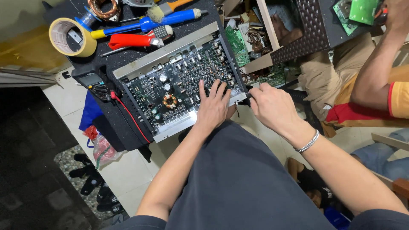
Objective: The person is inspecting and manipulating components on a circuit board using a screwdriver and their hands, likely as part of a desoldering or repair process.
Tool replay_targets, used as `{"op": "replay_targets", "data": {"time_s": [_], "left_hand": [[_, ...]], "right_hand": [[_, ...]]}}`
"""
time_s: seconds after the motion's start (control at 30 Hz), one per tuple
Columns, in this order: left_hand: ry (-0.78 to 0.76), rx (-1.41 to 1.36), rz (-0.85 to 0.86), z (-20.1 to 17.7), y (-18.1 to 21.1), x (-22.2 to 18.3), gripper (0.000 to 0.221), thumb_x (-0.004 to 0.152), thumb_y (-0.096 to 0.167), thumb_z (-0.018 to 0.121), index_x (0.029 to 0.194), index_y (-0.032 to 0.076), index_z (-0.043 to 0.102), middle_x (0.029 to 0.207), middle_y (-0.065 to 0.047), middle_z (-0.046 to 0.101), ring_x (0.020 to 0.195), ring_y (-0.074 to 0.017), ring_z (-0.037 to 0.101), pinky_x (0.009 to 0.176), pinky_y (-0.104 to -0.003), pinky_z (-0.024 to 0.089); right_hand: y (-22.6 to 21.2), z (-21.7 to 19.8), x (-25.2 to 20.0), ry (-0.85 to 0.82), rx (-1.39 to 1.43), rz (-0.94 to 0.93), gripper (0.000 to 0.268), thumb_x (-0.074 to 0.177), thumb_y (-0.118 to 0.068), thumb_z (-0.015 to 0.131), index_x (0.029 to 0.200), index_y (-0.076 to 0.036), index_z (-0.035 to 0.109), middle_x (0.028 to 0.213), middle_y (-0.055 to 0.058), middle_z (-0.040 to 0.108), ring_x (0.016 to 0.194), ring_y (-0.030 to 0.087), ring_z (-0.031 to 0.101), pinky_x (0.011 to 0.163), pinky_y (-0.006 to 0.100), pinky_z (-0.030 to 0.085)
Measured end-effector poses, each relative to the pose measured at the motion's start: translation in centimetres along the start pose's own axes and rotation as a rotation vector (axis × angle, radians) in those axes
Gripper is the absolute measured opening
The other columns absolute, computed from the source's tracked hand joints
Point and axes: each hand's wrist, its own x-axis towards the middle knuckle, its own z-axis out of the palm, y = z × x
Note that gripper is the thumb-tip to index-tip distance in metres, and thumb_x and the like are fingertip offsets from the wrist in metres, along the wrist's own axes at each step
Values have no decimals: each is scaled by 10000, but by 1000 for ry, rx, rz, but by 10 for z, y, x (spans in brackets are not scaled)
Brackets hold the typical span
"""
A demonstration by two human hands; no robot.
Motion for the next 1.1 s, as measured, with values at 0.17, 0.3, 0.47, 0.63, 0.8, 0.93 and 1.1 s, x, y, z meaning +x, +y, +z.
{"op": "replay_targets", "data": {"time_s": [0.17, 0.3, 0.47, 0.63, 0.8, 0.93, 1.1], "left_hand": [[18, 0, -1, -5, 2, -1, 375, 947, 252, 609, 1294, 136, 692, 1447, -117, 558, 1486, -317, 356, 1206, -752, 23], [49, -28, 2, 1, 0, 0, 356, 962, 234, 572, 1274, 122, 701, 1434, -134, 569, 1483, -329, 366, 1201, -752, 12], [88, -39, -18, 1, 1, -2, 324, 959, 220, 570, 1232, 137, 723, 1412, -126, 586, 1475, -328, 377, 1205, -751, 8], [135, -38, -20, -12, 3, -1, 276, 931, 217, 643, 1181, 146, 740, 1379, -133, 595, 1458, -339, 391, 1197, -765, 22], [129, -7, -29, -12, 4, 1, 260, 942, 234, 615, 1159, 174, 746, 1362, -106, 602, 1464, -309, 387, 1212, -744, -14], [156, -41, -34, -6, 3, 0, 258, 930, 211, 627, 1154, 152, 739, 1362, -133, 596, 1456, -337, 401, 1206, -753, 2], [129, -44, -43, 2, 0, -2, 301, 868, 213, 701, 1163, 163, 743, 1382, -126, 590, 1476, -324, 370, 1212, -744, -33]], "right_hand": [[11, 7, 6, -59, 16, 96, 350, 1021, -403, 489, 958, -117, 680, 840, 132, 668, 769, 448, 709, 621, 558, 570], [9, 7, 7, -110, 29, 147, 336, 1013, -350, 486, 971, -75, 675, 826, 174, 701, 724, 479, 717, 616, 561, 578], [-11, -16, 12, -1, -179, -150, 137, 947, -183, 586, 1007, -86, 662, 953, 134, 602, 717, 433, 721, 544, 505, 574], [-4, -6, 41, 126, -395, -368, 236, 969, -117, 486, 845, -128, 687, 800, 34, 625, 629, 248, 709, 453, 377, 535], [-13, -12, 49, -142, -32, -33, 253, 938, -144, 544, 744, -17, 646, 723, 194, 698, 642, 438, 724, 533, 518, 587], [-26, -33, 57, -187, -29, -33, 218, 928, -155, 495, 926, 27, 615, 932, 302, 643, 695, 554, 702, 552, 609, 577], [-32, -44, 43, -208, 103, -115, 298, 829, -69, 548, 1116, 4, 578, 1059, 229, 546, 709, 606, 667, 568, 589, 581]]}}
